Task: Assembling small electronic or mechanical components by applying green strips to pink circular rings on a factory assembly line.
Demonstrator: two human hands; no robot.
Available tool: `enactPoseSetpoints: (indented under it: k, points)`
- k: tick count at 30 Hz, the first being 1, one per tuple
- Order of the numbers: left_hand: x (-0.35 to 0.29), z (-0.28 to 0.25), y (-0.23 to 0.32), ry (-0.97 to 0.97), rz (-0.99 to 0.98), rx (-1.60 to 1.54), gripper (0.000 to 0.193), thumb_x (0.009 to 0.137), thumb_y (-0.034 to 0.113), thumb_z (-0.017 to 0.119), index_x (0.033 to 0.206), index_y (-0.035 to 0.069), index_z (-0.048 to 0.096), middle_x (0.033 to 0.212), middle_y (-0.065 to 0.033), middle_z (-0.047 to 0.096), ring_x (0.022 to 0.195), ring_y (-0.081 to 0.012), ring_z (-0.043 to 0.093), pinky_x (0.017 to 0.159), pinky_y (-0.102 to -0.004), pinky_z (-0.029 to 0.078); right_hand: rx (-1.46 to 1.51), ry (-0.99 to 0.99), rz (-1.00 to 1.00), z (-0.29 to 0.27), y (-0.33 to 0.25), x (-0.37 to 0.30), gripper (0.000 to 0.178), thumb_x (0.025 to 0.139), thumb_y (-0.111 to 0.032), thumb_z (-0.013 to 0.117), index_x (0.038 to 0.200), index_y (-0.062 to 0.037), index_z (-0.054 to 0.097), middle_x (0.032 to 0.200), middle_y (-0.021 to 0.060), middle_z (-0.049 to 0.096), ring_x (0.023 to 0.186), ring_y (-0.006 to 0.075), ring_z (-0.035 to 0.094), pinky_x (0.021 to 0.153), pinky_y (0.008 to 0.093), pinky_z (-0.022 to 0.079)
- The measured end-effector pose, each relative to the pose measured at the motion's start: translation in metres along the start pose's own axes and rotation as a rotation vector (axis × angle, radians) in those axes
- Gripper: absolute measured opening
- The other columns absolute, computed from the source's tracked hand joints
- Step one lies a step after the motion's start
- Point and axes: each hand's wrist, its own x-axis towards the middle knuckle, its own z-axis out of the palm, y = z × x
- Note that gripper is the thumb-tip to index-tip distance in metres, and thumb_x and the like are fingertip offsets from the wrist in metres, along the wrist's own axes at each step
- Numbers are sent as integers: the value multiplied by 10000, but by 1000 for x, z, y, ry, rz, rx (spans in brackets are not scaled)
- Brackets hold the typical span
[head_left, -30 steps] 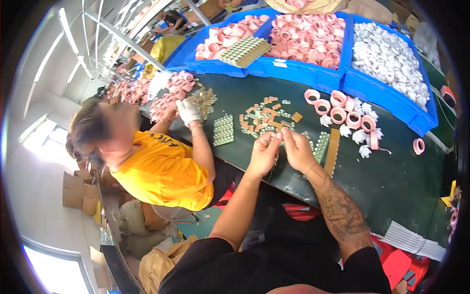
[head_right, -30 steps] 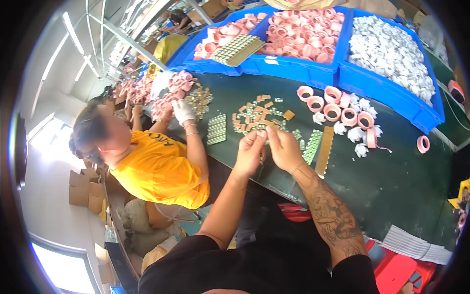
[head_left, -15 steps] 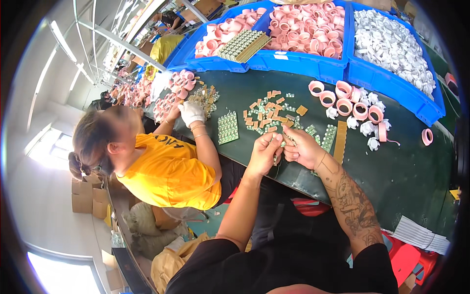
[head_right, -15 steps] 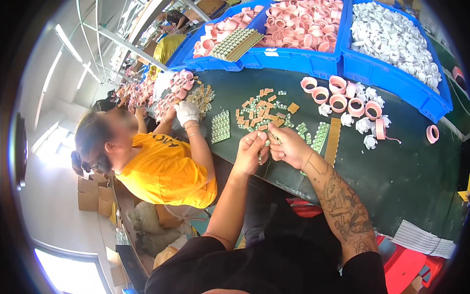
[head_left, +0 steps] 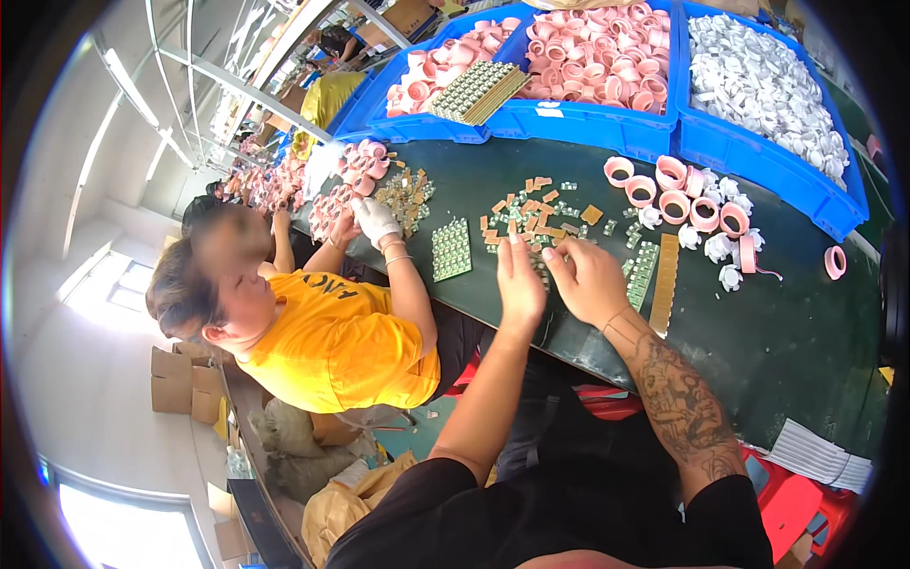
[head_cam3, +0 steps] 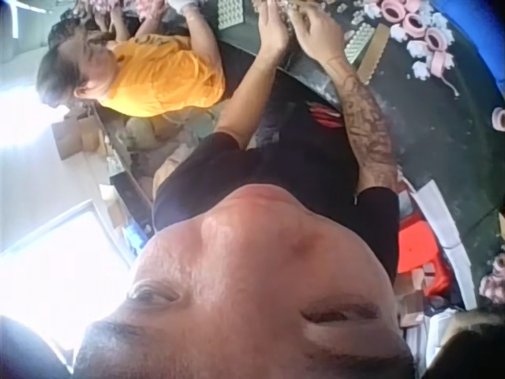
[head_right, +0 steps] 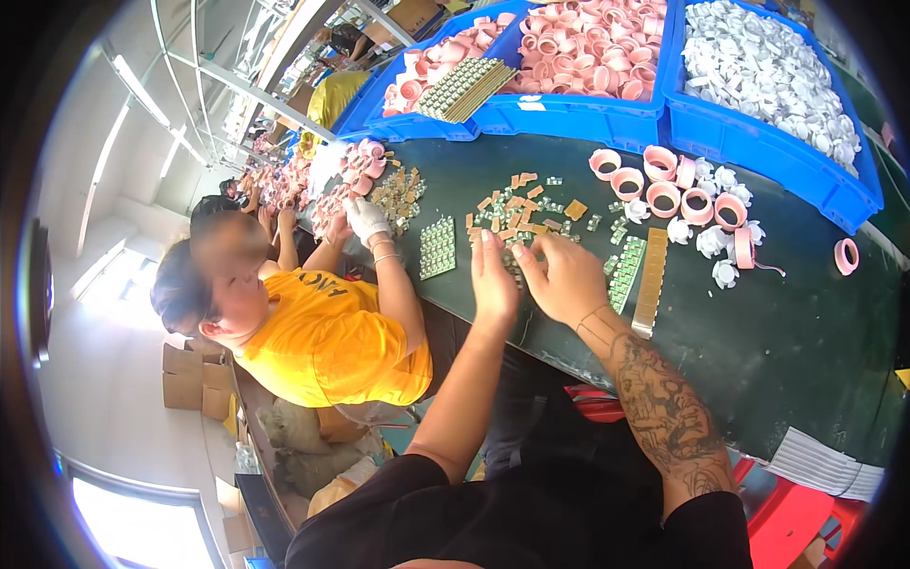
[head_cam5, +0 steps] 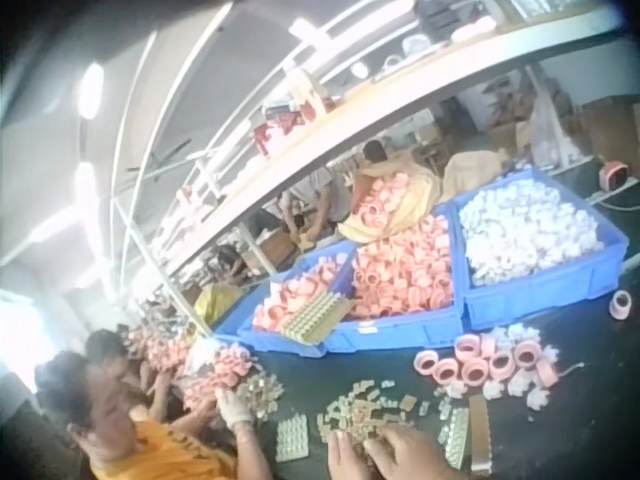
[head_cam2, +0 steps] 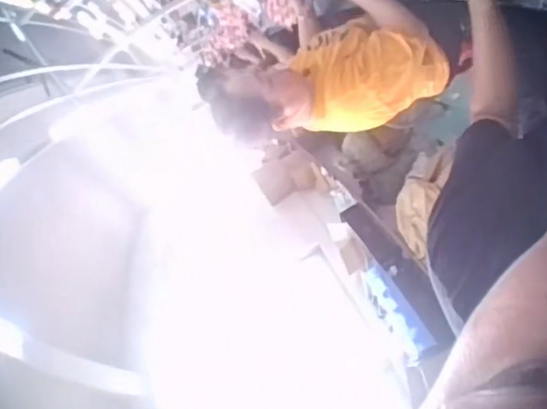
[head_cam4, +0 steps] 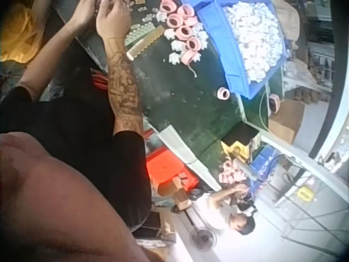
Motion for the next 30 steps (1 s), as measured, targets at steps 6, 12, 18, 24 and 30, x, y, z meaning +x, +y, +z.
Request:
enactPoseSetpoints:
  k: [6, 12, 18, 24, 30]
  points:
    - [-17, 28, 16, 5, 150, 56, 439, 1144, 400, 365, 1048, 6, 531, 924, -90, 585, 853, -162, 534, 763, -350, 471, 75, 175, -93, 5, 7, -6, 163, 974, -170, 675, 916, -23, 638, 817, 196, 659, 740, 421, 646, 631, 489, 486]
    - [-20, 23, 28, -138, 113, 132, 518, 1138, 408, 405, 915, -5, 623, 691, -28, 584, 586, -98, 514, 515, -298, 438, 79, 169, -135, 6, 10, -5, 154, 967, -157, 687, 919, -19, 637, 813, 189, 657, 743, 418, 645, 630, 476, 486]
    - [-21, 19, 27, -173, -5, 130, 531, 1123, 410, 464, 904, -22, 680, 610, -9, 568, 529, -69, 508, 471, -285, 414, 235, 142, -35, -1, 12, -7, 190, 990, -183, 690, 929, -6, 659, 752, 164, 656, 622, 297, 632, 585, 394, 479]
    - [-15, 14, 34, -146, 33, 165, 473, 1118, 354, 514, 773, 52, 632, 611, 47, 540, 520, -33, 458, 448, -255, 367, 320, 226, 13, 6, 11, 2, 298, 1049, -273, 630, 1000, 13, 696, 711, 174, 644, 586, 256, 624, 566, 369, 466]
    - [-13, 23, 30, -94, 45, -44, 424, 1125, 345, 500, 853, 48, 632, 623, 63, 517, 515, -13, 419, 445, -234, 333, 205, 125, -72, -1, 14, -3, 353, 1078, -302, 557, 996, 15, 689, 770, 209, 667, 717, 395, 673, 621, 437, 494]
